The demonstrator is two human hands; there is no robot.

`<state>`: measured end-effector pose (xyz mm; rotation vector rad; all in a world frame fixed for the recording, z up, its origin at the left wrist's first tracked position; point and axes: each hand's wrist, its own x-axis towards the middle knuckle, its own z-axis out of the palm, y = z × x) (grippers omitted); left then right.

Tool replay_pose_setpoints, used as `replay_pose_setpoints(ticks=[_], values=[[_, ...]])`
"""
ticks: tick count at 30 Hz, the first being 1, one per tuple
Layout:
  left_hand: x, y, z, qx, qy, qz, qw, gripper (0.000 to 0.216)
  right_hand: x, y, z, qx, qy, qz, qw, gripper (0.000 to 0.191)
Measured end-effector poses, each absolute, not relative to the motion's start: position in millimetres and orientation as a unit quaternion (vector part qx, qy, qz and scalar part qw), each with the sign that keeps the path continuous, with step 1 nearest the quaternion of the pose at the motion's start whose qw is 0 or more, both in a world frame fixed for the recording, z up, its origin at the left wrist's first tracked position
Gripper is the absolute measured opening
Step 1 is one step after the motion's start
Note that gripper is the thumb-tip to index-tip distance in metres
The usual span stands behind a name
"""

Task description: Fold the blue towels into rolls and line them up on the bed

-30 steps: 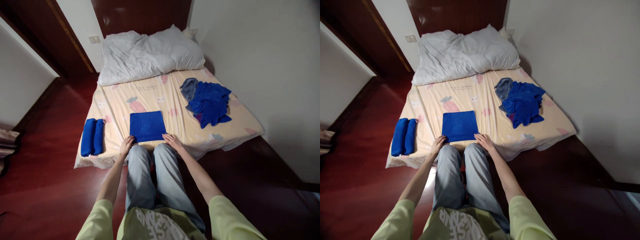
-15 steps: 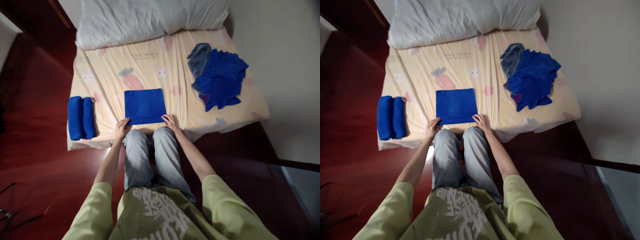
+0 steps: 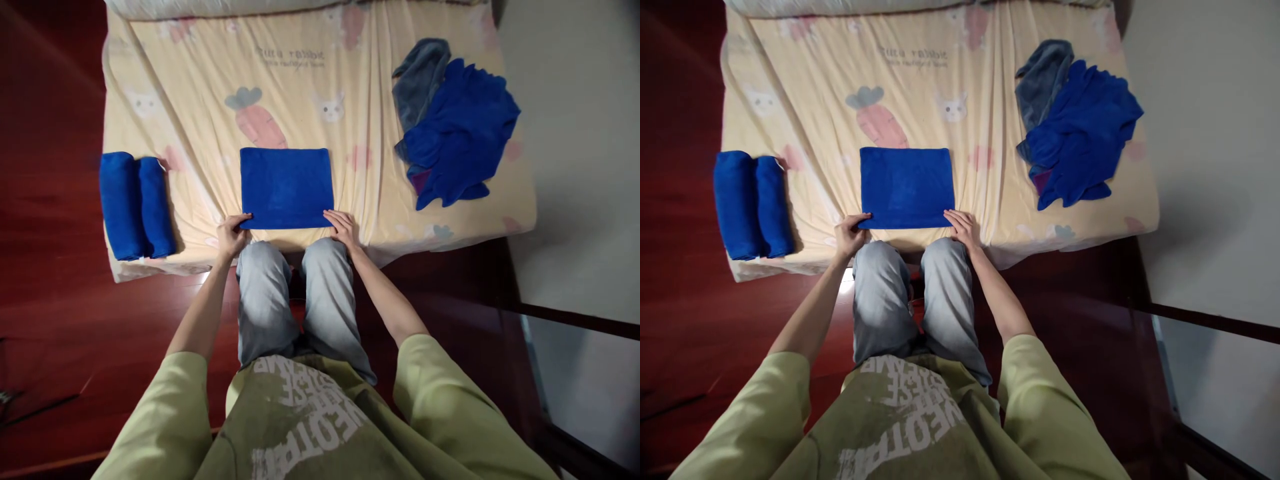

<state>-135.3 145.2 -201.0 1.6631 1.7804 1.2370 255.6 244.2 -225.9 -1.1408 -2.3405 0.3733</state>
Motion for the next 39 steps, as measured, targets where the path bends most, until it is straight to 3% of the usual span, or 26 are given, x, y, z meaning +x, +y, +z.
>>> replay_pose_setpoints(ticks=[9,14,18,25,39], values=[[-139.6,147.2,-205.1,0.527,0.669,0.465,0.242,0.03,252.4,247.9,-223.4,-0.459,-0.778,0.221,0.368,0.04],[-139.9,149.2,-206.2,0.479,0.655,0.508,0.289,0.041,249.0,244.5,-229.5,-0.491,-0.678,0.322,0.443,0.028],[-139.6,152.1,-209.4,0.431,0.639,0.555,0.313,0.052,245.5,246.5,-237.7,-0.522,-0.593,0.373,0.487,0.039],[-140.6,153.0,-211.1,0.43,0.649,0.555,0.294,0.056,240.9,247.7,-241.4,-0.537,-0.574,0.38,0.487,0.054],[-131.4,152.3,-207.3,0.429,0.72,0.507,0.2,0.044,232.7,254.3,-246.8,-0.549,-0.609,0.33,0.468,0.068]])
